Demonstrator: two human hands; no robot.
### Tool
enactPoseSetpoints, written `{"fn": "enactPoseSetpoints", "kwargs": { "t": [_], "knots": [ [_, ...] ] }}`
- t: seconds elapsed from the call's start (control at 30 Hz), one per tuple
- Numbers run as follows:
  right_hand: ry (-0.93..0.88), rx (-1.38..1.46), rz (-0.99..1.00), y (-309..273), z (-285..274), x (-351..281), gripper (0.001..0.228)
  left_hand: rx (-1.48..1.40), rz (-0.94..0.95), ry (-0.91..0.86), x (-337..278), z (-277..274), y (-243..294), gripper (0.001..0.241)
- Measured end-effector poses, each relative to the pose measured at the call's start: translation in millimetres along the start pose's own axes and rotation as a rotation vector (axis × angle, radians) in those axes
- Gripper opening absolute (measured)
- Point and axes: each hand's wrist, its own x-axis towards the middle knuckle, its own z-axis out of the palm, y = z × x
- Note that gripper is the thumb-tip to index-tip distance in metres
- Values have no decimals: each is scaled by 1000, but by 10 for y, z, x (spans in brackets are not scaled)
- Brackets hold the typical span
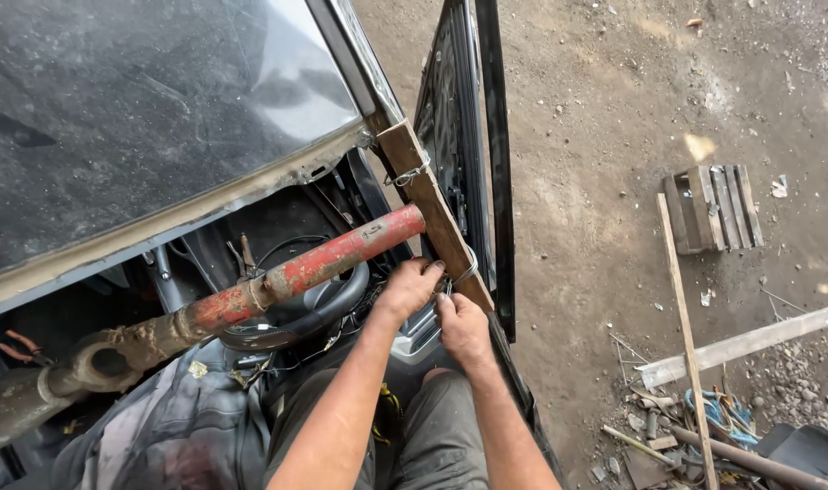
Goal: The person works on the interior of a car door, using pliers to manipulate wires and a wooden block to secure a red metal bar. They adjust the position of the block and wires multiple times while seated inside the vehicle.
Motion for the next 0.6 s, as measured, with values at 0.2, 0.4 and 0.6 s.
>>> {"fn": "enactPoseSetpoints", "kwargs": {
  "t": [0.2, 0.4, 0.6],
  "knots": [
    [58, -126, -196, 256, -153, 194, 39, -30, 56, 21, -30, 31, -67, 37],
    [-112, 120, 32, -109, -189, 85, 33, -575, -142, -102, -274, 66, -148, 24],
    [-166, 365, 201, -401, -68, 162, 34, -435, 43, -52, -238, 215, -508, 22]
  ]
}}
